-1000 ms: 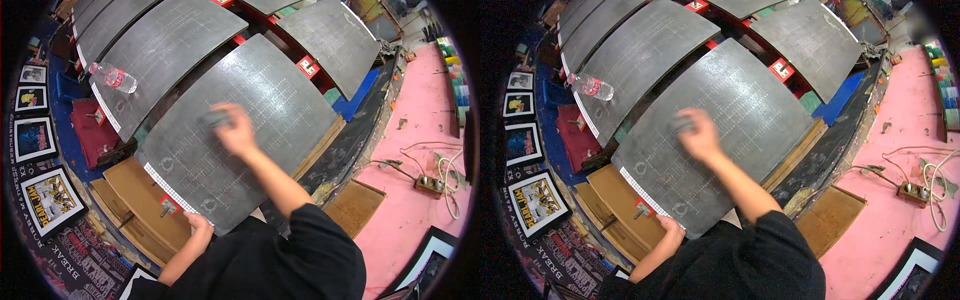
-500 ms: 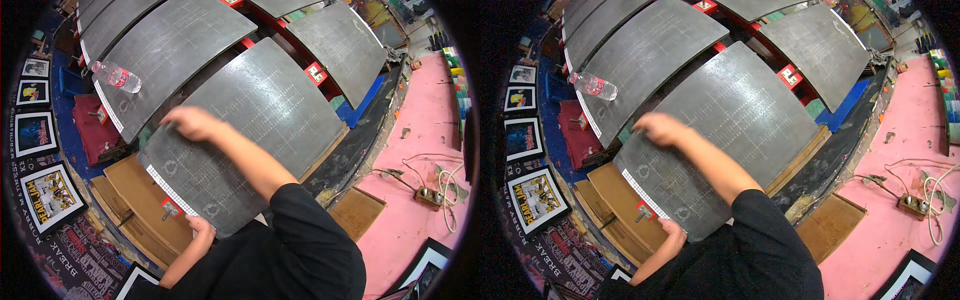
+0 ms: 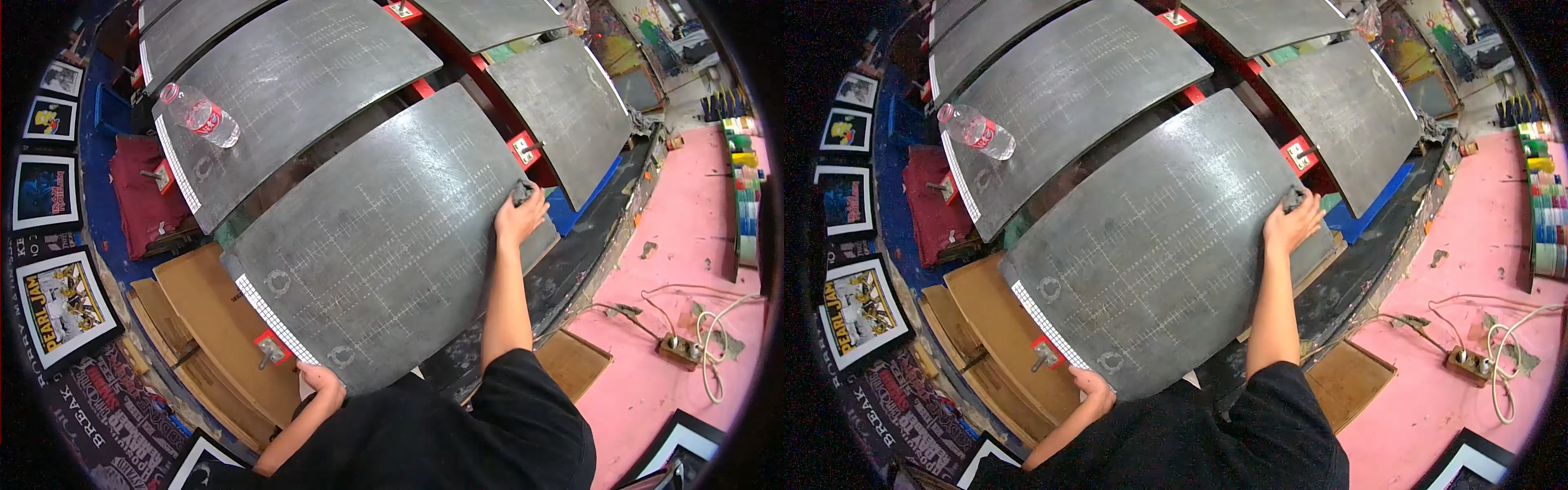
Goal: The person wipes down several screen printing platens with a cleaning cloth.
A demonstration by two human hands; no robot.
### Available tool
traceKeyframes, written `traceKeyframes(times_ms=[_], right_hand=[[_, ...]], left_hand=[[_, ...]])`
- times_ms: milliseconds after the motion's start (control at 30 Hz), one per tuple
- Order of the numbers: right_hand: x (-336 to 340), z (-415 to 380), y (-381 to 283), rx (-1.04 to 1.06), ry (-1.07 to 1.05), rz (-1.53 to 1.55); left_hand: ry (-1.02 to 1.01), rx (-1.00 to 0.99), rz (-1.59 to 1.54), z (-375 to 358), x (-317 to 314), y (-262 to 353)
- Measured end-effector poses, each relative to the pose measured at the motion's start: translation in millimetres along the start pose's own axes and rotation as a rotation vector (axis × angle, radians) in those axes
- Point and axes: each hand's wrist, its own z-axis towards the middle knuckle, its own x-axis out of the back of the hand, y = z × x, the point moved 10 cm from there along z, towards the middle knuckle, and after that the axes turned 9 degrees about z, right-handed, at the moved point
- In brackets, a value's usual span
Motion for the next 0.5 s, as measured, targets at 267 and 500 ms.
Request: traceKeyframes(times_ms=[267,500], right_hand=[[-119.9,-23.5,-304.7,0.684,-0.547,0.799],[-21.9,14.4,-195.5,0.194,-0.358,1.129]], left_hand=[[0.026,-0.021,-0.020,8.2,2.3,-6.3],[0.037,-0.004,-0.051,19.0,4.4,-20.8]])
